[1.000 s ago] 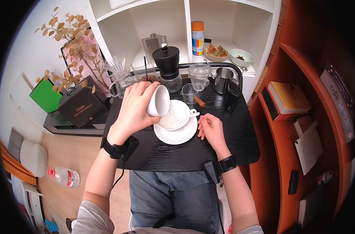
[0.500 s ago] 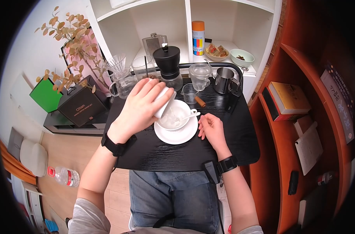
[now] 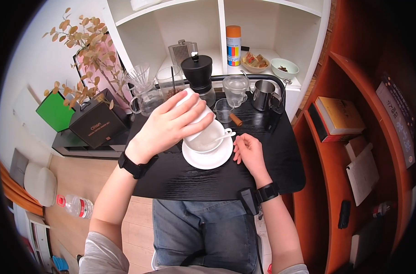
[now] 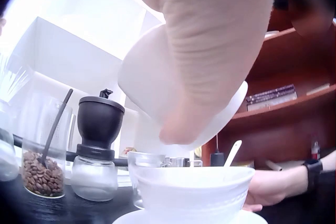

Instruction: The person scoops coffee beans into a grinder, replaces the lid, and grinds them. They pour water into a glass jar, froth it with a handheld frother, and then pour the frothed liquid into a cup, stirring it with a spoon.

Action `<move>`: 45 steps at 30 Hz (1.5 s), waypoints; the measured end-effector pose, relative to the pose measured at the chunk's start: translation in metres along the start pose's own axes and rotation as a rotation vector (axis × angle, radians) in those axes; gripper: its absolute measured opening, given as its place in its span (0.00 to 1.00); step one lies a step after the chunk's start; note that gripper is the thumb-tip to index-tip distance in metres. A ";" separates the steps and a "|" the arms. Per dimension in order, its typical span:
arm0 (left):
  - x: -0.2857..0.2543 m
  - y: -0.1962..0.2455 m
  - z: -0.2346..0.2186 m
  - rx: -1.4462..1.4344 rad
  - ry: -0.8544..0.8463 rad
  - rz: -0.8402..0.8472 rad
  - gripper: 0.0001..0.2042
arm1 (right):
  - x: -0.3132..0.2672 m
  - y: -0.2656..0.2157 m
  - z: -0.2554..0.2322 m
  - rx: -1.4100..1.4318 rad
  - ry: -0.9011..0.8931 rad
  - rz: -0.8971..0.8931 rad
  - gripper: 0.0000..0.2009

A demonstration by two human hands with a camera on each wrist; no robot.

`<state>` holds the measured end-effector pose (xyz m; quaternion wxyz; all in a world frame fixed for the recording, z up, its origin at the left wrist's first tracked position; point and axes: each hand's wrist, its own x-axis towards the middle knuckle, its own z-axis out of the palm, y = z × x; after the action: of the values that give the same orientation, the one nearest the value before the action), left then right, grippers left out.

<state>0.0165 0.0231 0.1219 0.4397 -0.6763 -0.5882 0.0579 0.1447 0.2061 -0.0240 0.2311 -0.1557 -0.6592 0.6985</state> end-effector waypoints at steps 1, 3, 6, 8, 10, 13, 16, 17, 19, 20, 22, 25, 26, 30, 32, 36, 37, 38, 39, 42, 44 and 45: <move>0.001 -0.003 -0.002 -0.026 -0.012 -0.014 0.23 | 0.000 0.000 0.000 -0.003 0.000 -0.002 0.12; 0.001 -0.003 -0.003 0.004 -0.001 -0.061 0.23 | 0.000 0.001 -0.001 -0.002 -0.008 0.002 0.12; -0.001 -0.003 -0.005 0.043 0.006 -0.005 0.22 | 0.000 0.000 -0.001 -0.001 -0.010 -0.003 0.12; -0.003 -0.002 -0.008 0.043 0.000 -0.005 0.23 | 0.001 -0.001 0.000 -0.006 -0.030 -0.009 0.12; -0.006 -0.001 -0.009 0.029 0.012 -0.013 0.23 | 0.001 0.002 -0.001 0.009 -0.019 -0.007 0.12; -0.013 -0.006 -0.005 0.007 0.060 -0.068 0.24 | 0.002 0.003 -0.001 0.001 -0.029 -0.009 0.12; -0.024 -0.020 0.003 -0.271 0.209 -0.471 0.34 | 0.001 0.003 -0.002 0.005 -0.026 -0.004 0.12; -0.030 -0.024 0.007 -0.391 0.222 -0.615 0.35 | 0.002 0.003 -0.003 0.014 -0.026 -0.002 0.11; -0.046 -0.031 0.028 -0.740 0.297 -0.937 0.37 | 0.003 0.004 -0.002 0.021 -0.030 -0.006 0.11; -0.056 -0.035 0.040 -0.884 0.311 -1.028 0.38 | 0.003 0.004 -0.002 0.026 -0.031 -0.001 0.11; -0.070 -0.036 0.055 -0.957 0.272 -1.134 0.38 | 0.002 0.006 -0.004 0.023 -0.028 -0.002 0.11; -0.088 -0.029 0.074 -0.925 0.202 -1.261 0.39 | 0.003 0.005 -0.003 0.019 -0.041 0.000 0.11; -0.095 -0.027 0.086 -0.928 0.210 -1.257 0.39 | 0.003 0.005 -0.003 0.015 -0.037 -0.007 0.11; -0.105 -0.021 0.108 -0.957 0.248 -1.448 0.42 | 0.004 0.006 -0.003 0.019 -0.041 0.004 0.10; -0.101 -0.019 0.104 -1.026 0.192 -1.491 0.40 | 0.003 0.005 -0.002 0.049 -0.011 0.006 0.07; -0.101 -0.015 0.111 -0.957 0.166 -1.454 0.40 | 0.001 0.001 0.000 0.030 -0.012 -0.007 0.06; -0.100 -0.015 0.111 -0.985 0.182 -1.471 0.40 | 0.001 0.002 0.000 -0.002 -0.026 -0.005 0.06; -0.100 -0.013 0.111 -1.012 0.199 -1.490 0.40 | 0.000 0.002 0.000 -0.035 -0.042 -0.003 0.07; -0.101 -0.012 0.113 -1.011 0.204 -1.499 0.40 | 0.000 0.002 0.001 -0.041 -0.049 -0.002 0.07; -0.104 -0.010 0.117 -0.990 0.252 -1.485 0.40 | -0.002 -0.001 0.003 -0.122 -0.063 -0.006 0.10; -0.104 -0.008 0.115 -0.949 0.187 -1.472 0.40 | -0.004 -0.001 0.003 -0.224 -0.091 -0.036 0.15; -0.106 -0.006 0.117 -0.952 0.187 -1.479 0.40 | -0.004 0.000 0.003 -0.229 -0.095 -0.032 0.15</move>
<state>-0.0897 -0.0056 0.0083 0.0828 -0.2359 -0.7984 -0.5478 0.1467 0.2010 -0.0240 0.1915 -0.1371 -0.7471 0.6216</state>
